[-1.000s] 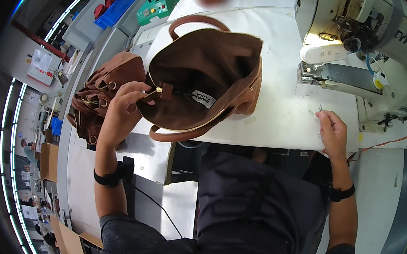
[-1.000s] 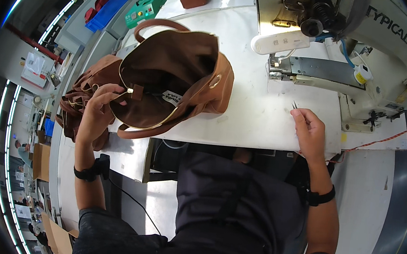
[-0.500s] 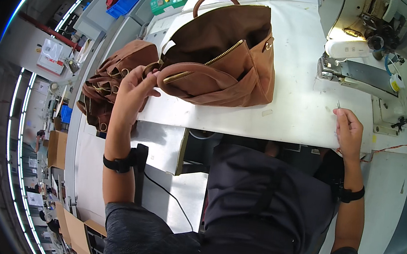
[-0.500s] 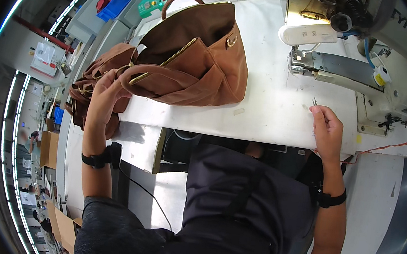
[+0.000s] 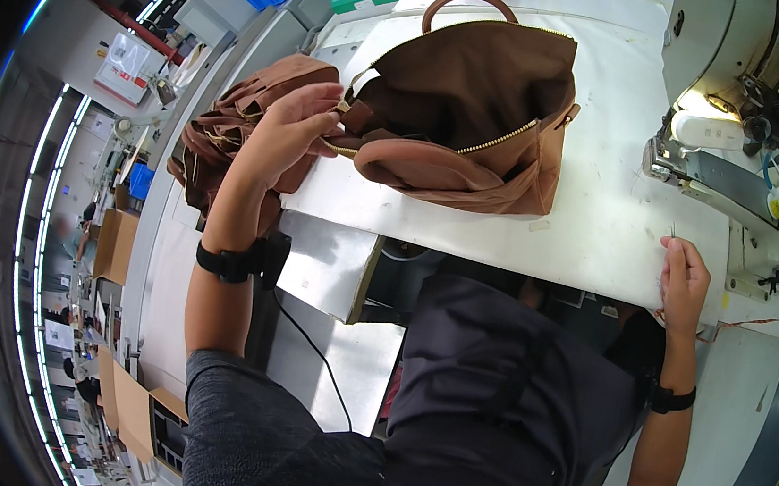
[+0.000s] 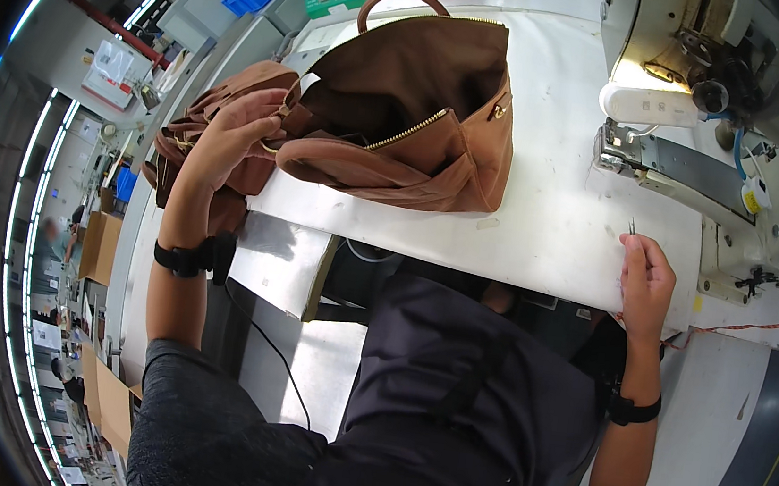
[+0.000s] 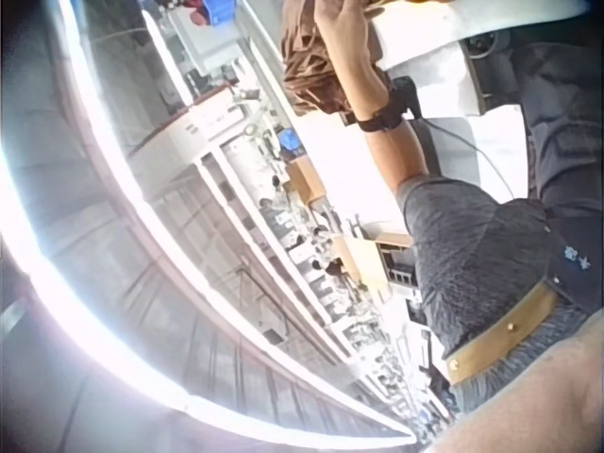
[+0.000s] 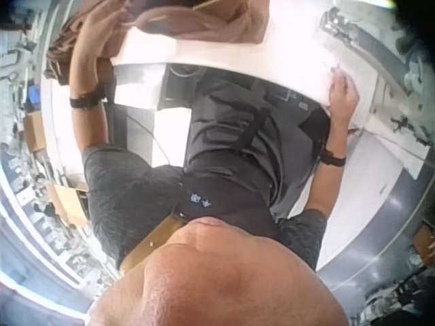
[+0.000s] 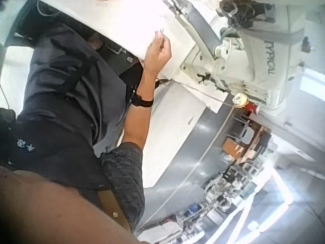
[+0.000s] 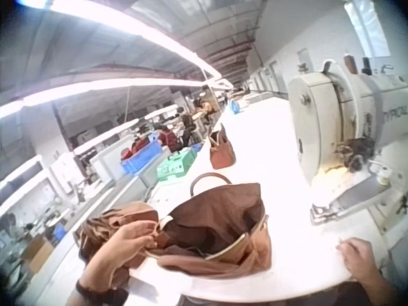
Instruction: The recorder is using a sewing machine to stitch parts of a leather bag.
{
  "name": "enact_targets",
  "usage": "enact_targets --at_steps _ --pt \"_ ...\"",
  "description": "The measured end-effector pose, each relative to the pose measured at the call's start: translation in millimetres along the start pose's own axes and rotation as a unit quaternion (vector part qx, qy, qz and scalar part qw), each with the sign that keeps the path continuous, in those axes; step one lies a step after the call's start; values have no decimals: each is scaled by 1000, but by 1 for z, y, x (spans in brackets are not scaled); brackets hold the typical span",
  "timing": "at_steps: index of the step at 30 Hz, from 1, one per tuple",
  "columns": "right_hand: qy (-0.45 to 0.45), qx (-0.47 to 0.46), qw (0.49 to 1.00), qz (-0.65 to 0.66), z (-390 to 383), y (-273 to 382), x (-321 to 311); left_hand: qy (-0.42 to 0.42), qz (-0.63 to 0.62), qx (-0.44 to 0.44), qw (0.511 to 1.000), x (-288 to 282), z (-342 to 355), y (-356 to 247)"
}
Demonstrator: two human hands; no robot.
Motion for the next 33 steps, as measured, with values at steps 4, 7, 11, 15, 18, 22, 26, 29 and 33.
enact_targets --at_steps 4,7,11,15,18,22,26,29,33 --pt "1 -7 1000 -3 -2 0 -1 -4 169 61 984 1 10 -12" --pt "-2 2 1000 1 -2 1 -1 4 256 113 960 7 17 -25" --pt "-1 3 1000 21 -2 3 0 52 121 16 991 11 19 -33" --pt "-2 5 1000 15 -4 5 -1 45 26 8 999 10 20 -36" --pt "-1 9 1000 24 -5 6 -1 13 144 57 988 5 26 -31" --pt "1 8 1000 27 -5 8 -1 -55 406 252 877 3 29 -32" --pt "2 15 999 38 -6 8 -2 26 241 27 970 2 35 -10" --pt "-1 16 999 35 -7 8 -1 35 151 -35 987 4 34 -7" --pt "-2 15 999 31 -7 8 -1 73 -29 -105 991 7 32 1"
Point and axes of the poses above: each hand's wrist, its own z-axis towards the middle knuckle, its own x-axis out of the palm, y = z × x, the point moved 4 cm from there along z, towards the middle knuckle, and after that the axes turned 13 degrees about -z, right-handed, at the moved point
